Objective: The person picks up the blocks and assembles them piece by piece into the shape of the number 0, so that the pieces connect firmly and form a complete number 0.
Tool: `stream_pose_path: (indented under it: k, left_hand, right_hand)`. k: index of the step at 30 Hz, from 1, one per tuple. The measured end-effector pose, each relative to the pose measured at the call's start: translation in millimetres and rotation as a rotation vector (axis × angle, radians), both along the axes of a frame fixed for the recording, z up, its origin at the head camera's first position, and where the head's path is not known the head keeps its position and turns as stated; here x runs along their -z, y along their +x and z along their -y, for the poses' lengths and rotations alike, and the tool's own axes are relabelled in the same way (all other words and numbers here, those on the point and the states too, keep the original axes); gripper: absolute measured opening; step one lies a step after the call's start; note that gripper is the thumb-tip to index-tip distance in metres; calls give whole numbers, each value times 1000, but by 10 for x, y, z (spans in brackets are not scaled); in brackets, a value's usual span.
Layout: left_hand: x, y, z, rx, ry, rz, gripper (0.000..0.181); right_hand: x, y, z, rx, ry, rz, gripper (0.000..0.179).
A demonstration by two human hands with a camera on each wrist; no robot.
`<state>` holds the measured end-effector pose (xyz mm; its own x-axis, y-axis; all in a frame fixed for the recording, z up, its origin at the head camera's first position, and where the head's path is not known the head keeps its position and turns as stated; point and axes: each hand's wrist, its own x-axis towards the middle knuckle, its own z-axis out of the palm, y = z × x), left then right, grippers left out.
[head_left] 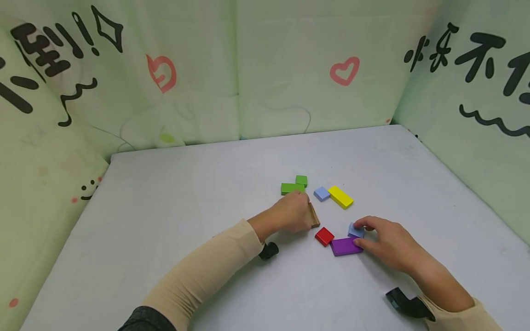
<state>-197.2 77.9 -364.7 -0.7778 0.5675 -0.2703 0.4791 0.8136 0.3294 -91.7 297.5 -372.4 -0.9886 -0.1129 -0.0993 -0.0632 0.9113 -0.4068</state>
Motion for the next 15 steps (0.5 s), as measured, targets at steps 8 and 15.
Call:
stream_pose_path:
  k: [8,15]
  left_hand:
    - [-8,11,3,13,-10,-6,53]
    - [-15,27,6,13,-4,-7,53]
  right_hand:
    - [5,4,0,2,0,2,41]
    - [4,1,1,0,-2,-11,40]
